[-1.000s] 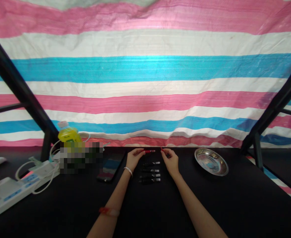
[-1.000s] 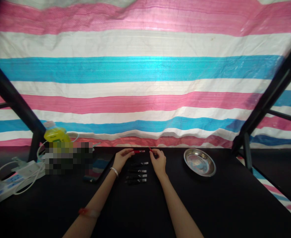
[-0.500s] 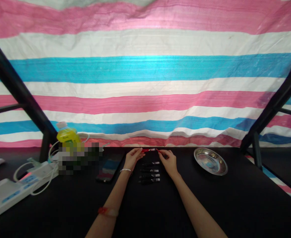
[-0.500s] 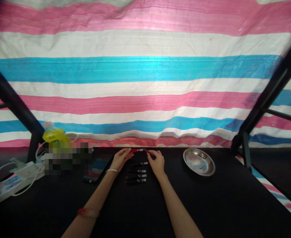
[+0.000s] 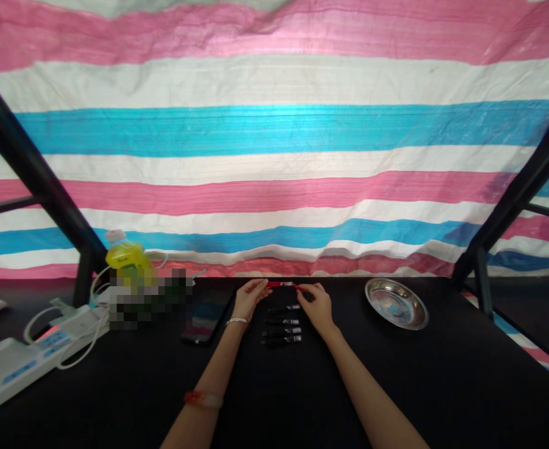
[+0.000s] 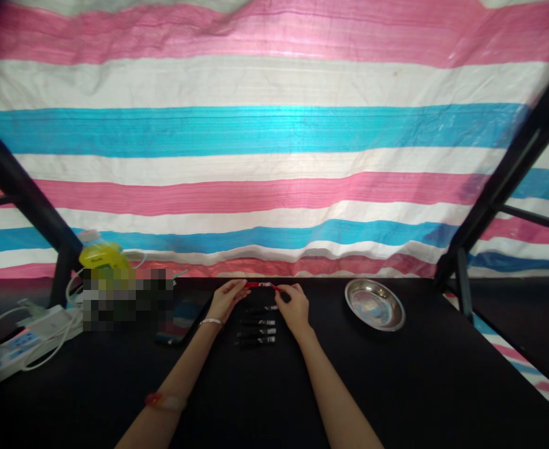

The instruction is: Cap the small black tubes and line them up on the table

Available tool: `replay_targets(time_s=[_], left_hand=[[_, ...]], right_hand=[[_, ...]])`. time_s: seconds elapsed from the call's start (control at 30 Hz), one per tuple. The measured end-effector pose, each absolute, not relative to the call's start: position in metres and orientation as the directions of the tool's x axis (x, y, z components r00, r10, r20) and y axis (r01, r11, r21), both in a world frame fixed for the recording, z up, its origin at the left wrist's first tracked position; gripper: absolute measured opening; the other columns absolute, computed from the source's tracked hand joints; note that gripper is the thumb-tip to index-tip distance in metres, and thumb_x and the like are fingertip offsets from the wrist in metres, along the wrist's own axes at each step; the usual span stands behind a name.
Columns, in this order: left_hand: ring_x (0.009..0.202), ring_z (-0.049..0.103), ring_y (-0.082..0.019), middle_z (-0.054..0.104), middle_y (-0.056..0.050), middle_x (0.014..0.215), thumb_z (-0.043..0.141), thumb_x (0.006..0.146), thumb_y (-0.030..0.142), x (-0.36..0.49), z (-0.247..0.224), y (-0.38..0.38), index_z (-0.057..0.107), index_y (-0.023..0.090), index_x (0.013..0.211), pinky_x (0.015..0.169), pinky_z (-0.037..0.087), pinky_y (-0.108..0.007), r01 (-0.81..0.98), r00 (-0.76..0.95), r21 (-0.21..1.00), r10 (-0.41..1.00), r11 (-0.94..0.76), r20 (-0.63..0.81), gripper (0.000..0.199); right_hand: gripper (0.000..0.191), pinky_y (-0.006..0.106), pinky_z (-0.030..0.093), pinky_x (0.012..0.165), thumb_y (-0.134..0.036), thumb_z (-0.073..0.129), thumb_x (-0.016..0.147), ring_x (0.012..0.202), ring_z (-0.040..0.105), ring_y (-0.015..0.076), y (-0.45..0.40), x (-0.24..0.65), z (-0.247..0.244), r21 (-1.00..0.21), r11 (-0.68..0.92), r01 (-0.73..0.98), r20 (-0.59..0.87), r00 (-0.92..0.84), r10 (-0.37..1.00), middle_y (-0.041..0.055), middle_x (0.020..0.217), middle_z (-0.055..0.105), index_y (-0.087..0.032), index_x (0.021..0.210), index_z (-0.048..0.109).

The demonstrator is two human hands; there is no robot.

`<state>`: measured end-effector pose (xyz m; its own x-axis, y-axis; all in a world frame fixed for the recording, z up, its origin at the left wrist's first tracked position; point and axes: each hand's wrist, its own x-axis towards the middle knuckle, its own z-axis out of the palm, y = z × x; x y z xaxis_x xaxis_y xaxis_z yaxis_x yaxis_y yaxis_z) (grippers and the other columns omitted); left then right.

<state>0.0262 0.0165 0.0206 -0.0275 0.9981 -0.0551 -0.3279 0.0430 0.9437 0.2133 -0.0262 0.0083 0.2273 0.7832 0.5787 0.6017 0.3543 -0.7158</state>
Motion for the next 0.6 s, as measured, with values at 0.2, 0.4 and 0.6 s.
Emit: replay_targets(time_s=[0.2,0.4,0.6], left_hand=[[0.060,0.067,-0.015,0.068,-0.002,0.062,0.082,0.051,0.037,0.0257,0.0191,0.0161,0.065,0.012,0.076,0.059,0.051,-0.024,-0.296,-0.017,0.955,1.000,0.018,-0.025,0.040],[0.061,0.067,-0.017,0.068,-0.003,0.063,0.082,0.050,0.039,0.0268,0.0218,0.0144,0.065,0.012,0.076,0.060,0.051,-0.026,-0.260,-0.015,0.965,0.999,0.025,-0.029,0.041],[0.061,0.067,-0.016,0.068,-0.003,0.062,0.083,0.048,0.039,0.0278,0.0228,0.0137,0.065,0.011,0.076,0.061,0.051,-0.025,-0.285,0.001,0.956,0.998,0.064,-0.067,0.044]], right_hand=[[0.018,0.031,0.051,0.067,-0.025,0.055,0.078,0.074,0.061,0.0189,-0.0263,0.2141,0.0084,-0.631,0.375,0.679,0.642,0.185,0.744,0.0044,0.079,0.068,-0.022,0.087,0.071],[0.020,0.031,0.052,0.067,-0.024,0.054,0.080,0.078,0.061,0.0198,-0.0238,0.2161,0.0046,-0.616,0.417,0.668,0.682,0.187,0.707,0.0046,0.084,0.071,-0.023,0.092,0.071],[0.023,0.032,0.052,0.070,-0.023,0.052,0.085,0.077,0.060,0.0187,-0.0236,0.2172,0.0036,-0.558,0.507,0.657,0.751,0.139,0.646,0.0044,0.086,0.072,-0.023,0.101,0.069]])
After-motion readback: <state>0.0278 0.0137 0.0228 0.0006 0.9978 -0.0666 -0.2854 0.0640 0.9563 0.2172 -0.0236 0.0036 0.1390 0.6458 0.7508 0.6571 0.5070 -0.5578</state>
